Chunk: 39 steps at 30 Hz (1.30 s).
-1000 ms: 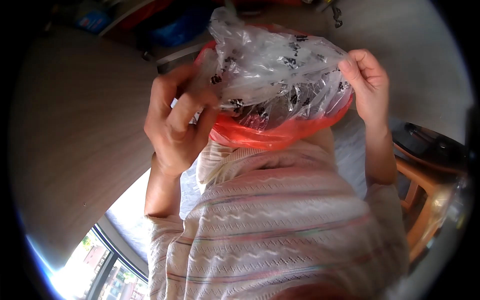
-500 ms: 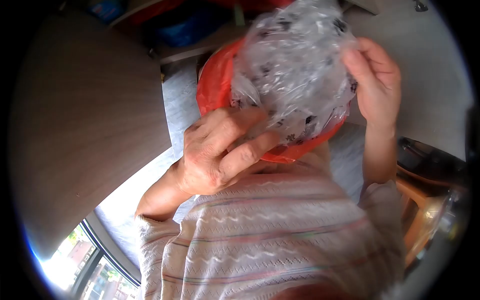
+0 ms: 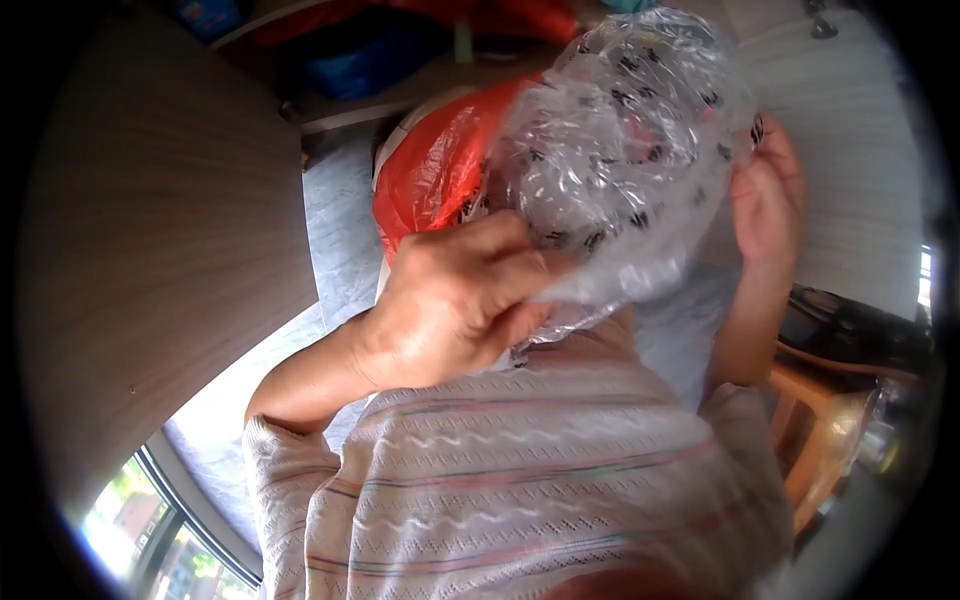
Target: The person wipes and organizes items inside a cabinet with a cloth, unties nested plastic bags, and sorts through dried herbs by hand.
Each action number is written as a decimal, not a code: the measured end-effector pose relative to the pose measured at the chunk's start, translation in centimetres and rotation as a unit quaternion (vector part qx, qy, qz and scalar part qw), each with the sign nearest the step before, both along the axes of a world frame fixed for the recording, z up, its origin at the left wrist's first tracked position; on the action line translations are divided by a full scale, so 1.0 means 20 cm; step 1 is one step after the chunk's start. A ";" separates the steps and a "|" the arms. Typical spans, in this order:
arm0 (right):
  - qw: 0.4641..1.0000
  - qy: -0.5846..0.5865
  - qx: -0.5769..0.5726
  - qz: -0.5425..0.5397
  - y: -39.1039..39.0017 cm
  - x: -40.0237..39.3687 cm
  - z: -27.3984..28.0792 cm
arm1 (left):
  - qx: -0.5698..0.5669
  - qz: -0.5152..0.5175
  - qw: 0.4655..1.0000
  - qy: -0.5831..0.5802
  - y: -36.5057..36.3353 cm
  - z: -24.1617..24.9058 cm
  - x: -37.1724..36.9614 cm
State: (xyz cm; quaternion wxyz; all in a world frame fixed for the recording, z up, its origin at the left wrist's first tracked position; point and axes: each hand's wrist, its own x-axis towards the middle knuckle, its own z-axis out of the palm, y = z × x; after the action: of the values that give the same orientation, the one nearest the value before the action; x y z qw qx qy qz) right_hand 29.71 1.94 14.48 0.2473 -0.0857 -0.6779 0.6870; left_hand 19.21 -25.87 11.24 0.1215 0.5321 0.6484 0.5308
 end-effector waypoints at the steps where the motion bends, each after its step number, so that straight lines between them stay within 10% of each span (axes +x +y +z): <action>1: 0.997 0.039 0.061 -0.030 -0.01 -0.02 0.08 | 0.012 -0.028 0.999 0.037 0.01 0.01 0.00; 3: 0.973 0.166 0.150 -0.063 -0.05 -0.02 0.26 | 0.051 -0.062 0.992 0.097 0.06 0.03 0.03; 8: 0.858 0.005 0.416 0.302 -0.37 -0.05 0.41 | 0.041 -0.191 0.979 0.053 0.15 0.09 0.07; 13: 0.802 -0.141 0.543 0.206 -0.35 -0.04 0.19 | -0.096 -0.056 0.978 0.174 0.08 0.10 -0.03; 28: 0.617 -0.271 0.575 0.464 -0.35 -0.18 0.26 | -0.257 0.060 0.936 0.233 0.00 0.13 -0.16; 33: 0.798 -0.116 0.504 0.310 -0.42 -0.21 0.30 | -0.186 0.051 0.959 0.207 0.00 0.08 -0.17; 39: 0.633 -0.278 0.644 0.326 -0.37 -0.23 0.26 | -0.170 0.014 0.966 0.196 -0.02 0.06 -0.17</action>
State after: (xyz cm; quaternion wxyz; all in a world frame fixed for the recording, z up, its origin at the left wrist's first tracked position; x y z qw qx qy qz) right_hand 25.04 -5.56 19.73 -0.2007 0.1346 -0.9688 0.0549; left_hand 15.78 -26.26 12.42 0.0724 0.5881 0.7477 0.2998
